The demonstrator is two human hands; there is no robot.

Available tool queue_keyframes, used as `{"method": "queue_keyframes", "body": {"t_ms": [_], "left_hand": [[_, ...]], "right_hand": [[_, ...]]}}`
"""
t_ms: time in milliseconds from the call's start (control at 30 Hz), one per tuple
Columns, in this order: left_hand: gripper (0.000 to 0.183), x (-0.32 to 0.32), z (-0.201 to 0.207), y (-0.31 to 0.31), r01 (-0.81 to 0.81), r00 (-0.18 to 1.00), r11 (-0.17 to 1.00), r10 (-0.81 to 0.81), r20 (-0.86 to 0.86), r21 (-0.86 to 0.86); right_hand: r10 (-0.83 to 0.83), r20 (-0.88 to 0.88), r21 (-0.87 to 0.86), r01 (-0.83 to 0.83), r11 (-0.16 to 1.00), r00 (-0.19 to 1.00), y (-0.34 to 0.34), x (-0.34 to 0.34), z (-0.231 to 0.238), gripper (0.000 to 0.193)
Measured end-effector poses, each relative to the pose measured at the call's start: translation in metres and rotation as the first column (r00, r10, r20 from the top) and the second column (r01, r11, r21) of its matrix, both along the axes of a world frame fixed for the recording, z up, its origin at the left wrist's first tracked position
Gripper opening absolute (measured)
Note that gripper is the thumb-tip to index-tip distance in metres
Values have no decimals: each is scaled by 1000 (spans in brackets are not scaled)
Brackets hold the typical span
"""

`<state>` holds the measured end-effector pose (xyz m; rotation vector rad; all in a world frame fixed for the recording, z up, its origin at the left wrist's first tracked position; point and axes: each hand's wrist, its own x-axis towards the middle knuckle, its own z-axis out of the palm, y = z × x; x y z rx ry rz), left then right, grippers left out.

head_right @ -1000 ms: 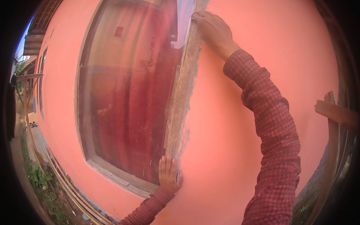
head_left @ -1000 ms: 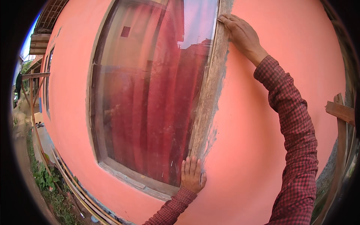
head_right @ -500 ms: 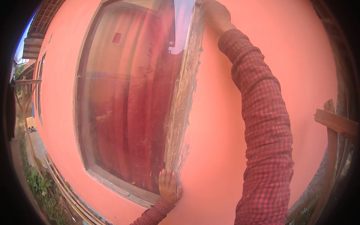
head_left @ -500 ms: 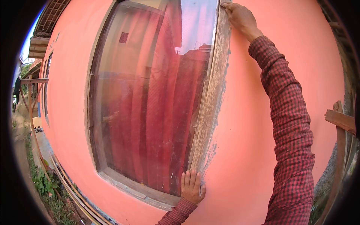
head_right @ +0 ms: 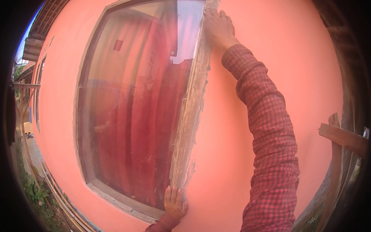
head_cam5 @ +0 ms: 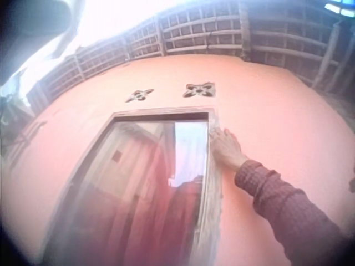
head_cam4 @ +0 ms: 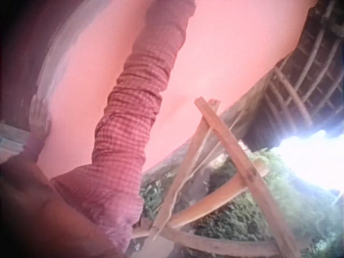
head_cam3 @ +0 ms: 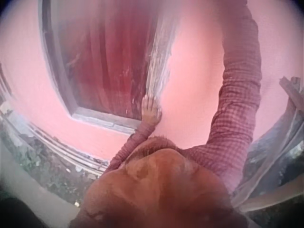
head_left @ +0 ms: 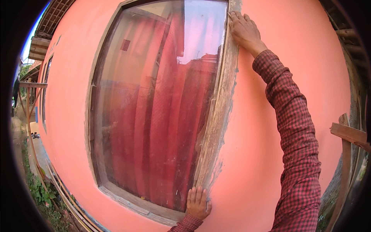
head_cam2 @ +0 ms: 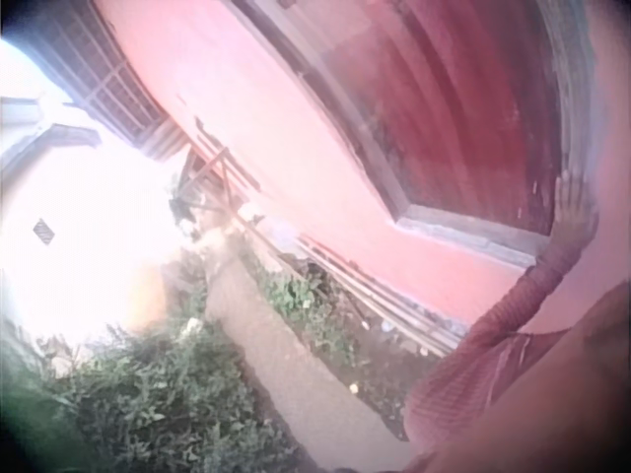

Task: The person smooths the plaster around a window frame on a pink exterior wall using a small trowel. They repeatedly rub and scrape the edges of the window frame to even out the surface.

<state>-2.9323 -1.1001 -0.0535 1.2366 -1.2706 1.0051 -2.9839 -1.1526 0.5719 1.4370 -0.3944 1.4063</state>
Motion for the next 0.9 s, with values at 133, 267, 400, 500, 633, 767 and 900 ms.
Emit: {"method": "queue_keyframes", "body": {"t_ms": [133,267,400,500,633,767,900], "left_hand": [[58,-5,7,-9,36,999,999,-35,33,-30],[57,3,-2,-2,-12,1000,1000,12,20,14],[57,-2,-1,-3,17,1000,1000,-17,14,-4],[56,0,-4,-6,7,1000,1000,-7,5,-26],[55,-4,-6,-8,23,1000,999,-24,-15,-35],[55,1,-3,-3,12,1000,999,-11,23,-31],[55,3,-9,-6,15,1000,1000,-14,28,-12]], "right_hand": [[-64,127,-78,75,994,990,-11,-21,59,42],[-146,207,-18,153,988,967,7,-10,23,40],[-144,267,-83,171,982,953,1,-19,39,35],[29,233,-107,-4,994,972,8,-14,43,26],[175,241,-138,-145,980,955,2,-12,71,26],[276,207,-14,-279,960,939,-3,-1,64,27],[185,181,-153,-158,975,966,5,-5,68,27]]}}
